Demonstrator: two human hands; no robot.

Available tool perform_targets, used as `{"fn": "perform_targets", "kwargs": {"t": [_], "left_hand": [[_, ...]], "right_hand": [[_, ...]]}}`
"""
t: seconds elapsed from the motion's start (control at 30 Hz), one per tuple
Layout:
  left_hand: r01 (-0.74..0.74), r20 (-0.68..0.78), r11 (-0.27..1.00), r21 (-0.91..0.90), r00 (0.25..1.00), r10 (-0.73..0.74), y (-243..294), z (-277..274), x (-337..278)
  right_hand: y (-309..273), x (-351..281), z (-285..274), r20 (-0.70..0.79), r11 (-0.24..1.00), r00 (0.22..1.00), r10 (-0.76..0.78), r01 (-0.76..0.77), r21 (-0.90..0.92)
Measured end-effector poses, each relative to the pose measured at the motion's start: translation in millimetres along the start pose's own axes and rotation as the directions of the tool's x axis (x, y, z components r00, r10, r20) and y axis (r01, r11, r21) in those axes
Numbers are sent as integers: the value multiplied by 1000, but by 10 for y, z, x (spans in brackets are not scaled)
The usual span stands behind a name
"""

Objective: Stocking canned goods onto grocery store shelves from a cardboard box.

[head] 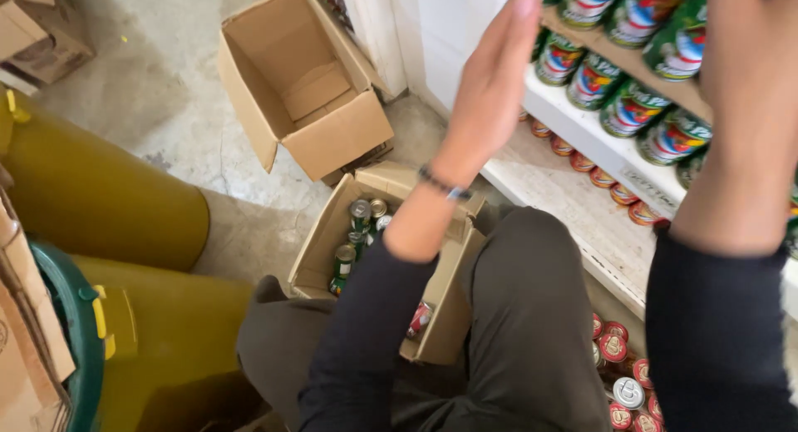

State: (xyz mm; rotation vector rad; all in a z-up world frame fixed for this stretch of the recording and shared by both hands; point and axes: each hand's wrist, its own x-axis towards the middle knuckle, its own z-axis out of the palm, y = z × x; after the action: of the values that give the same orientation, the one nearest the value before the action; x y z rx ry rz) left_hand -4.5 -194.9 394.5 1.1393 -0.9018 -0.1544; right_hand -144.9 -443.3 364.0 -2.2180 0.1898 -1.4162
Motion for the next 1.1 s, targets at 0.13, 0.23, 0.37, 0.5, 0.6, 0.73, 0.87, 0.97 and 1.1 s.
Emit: {"fn": "perform_targets", "kwargs": {"t": [0.13,0.23,0.37,0.5,0.6,0.73,0.87,0.97,1.1], "left_hand": [[70,-26,997,-12,997,-70,-268,-654,-609],[224,-180,968,112,963,-202,-582,-1222,-1087],[523,-466,852,4,755,-461,-1551,-2175,-1934],[528,-713,849,16,602,-361,-2582,-2940,-2870],[672,-849,722,166,470,-243,-2925,-3146,-3234],[937,-964,330,111,183,-194,-3378,-3152,-3993],[970,-984,232,-68,-27,-173,-3779,-3039,-4490],[962,-991,264,-74,-41,-130,-3608,-2961,-4377],[916,-991,399,36,83,-101,-3418,-2925,-4139]], "right_hand": [[-1356,-511,605,22,991,997,79,-81,106],[-1627,-949,1381,327,930,928,176,-266,255],[-1529,-1727,2522,718,809,641,273,-557,189],[-1278,-2739,3442,865,807,433,255,-588,57],[-927,-3557,3998,888,890,439,140,-448,81],[-795,-4435,4314,933,735,116,340,-652,-187],[-766,-5046,4477,935,666,9,356,-704,-247],[-789,-5281,4560,941,603,-5,337,-766,-220],[-914,-5193,4687,945,614,81,318,-777,-141]]}}
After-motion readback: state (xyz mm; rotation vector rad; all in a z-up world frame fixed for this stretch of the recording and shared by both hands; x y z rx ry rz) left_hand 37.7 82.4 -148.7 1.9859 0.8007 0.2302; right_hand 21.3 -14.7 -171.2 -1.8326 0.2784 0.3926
